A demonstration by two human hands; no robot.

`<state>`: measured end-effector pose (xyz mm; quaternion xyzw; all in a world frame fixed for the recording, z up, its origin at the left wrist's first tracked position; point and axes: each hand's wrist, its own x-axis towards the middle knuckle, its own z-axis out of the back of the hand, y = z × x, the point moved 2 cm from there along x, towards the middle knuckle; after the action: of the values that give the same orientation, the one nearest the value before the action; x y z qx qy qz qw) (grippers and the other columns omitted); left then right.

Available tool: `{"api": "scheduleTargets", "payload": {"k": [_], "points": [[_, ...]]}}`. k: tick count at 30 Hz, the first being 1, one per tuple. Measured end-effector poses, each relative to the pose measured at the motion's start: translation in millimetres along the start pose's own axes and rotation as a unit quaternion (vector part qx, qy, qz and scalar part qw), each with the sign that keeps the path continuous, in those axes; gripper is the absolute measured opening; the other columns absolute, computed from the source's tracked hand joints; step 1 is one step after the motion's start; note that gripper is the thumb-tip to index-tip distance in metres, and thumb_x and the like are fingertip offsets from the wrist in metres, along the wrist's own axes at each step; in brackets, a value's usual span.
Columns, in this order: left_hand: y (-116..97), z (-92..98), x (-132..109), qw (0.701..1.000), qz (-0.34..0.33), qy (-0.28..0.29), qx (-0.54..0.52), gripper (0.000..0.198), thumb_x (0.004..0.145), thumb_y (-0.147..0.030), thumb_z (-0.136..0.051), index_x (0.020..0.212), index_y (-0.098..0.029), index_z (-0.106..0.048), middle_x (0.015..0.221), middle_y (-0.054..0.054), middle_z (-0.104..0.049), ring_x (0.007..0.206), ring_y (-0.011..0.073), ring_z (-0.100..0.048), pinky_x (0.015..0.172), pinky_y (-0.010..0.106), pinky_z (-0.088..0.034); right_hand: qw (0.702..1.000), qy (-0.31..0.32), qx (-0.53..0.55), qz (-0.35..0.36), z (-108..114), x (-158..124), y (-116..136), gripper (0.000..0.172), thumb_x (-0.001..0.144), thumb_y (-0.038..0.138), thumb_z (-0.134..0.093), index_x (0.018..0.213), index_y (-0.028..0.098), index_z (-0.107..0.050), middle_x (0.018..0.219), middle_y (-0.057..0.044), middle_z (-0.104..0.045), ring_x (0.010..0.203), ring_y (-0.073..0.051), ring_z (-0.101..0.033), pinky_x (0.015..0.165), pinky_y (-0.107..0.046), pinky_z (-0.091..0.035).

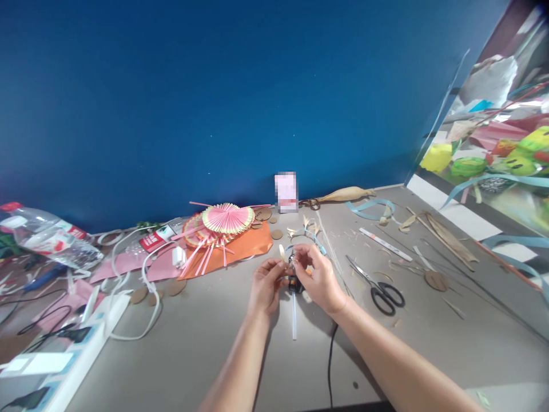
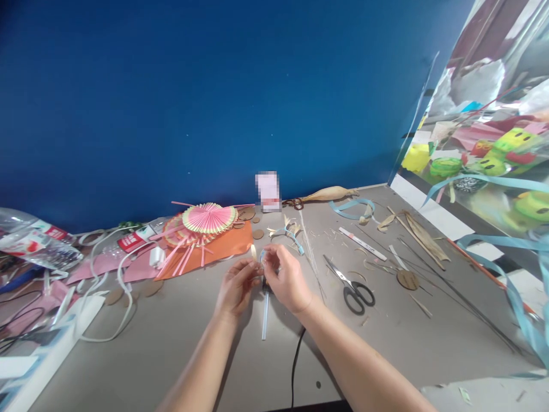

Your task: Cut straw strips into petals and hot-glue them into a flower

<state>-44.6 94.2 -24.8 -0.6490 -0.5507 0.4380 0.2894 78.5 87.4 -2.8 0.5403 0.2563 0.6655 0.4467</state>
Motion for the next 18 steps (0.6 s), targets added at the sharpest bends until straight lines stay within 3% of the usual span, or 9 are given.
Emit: {"api": "scheduleTargets", "payload": {"k": [10,18], "points": [[0.1,-4.4,-1.4,0.999,-0.025,0.015,0.018,0.023,0.058,-0.026,-0.071,0.069,-0.013,-0.056,0.060,-0.001,-0.057,0.053,0.0090,-0.055,0.047,0.018,-0.043,0.999,-0.002,0.032,-0.027,-5.9,2.3,0.0,0.021,0.078,0.017,-0.045,0.099,0.020,-0.047,0.078,-0.002,-0.055,0.066,-0.013,-0.054,0.065,-0.026,-0.046],[2.3,-0.6,2.7,0.997,-0.073,-0.011,0.032,0.024,0.058,-0.028,-0.070,0.070,-0.014,-0.055,0.056,-0.002,-0.054,0.050,0.0088,-0.052,0.051,0.021,-0.043,0.980,0.006,0.149,-0.130,-9.8,2.8,-14.4,0.024,0.073,0.021,-0.052,0.096,0.018,-0.047,0.079,-0.001,-0.054,0.058,-0.010,-0.053,0.052,-0.022,-0.047]]}}
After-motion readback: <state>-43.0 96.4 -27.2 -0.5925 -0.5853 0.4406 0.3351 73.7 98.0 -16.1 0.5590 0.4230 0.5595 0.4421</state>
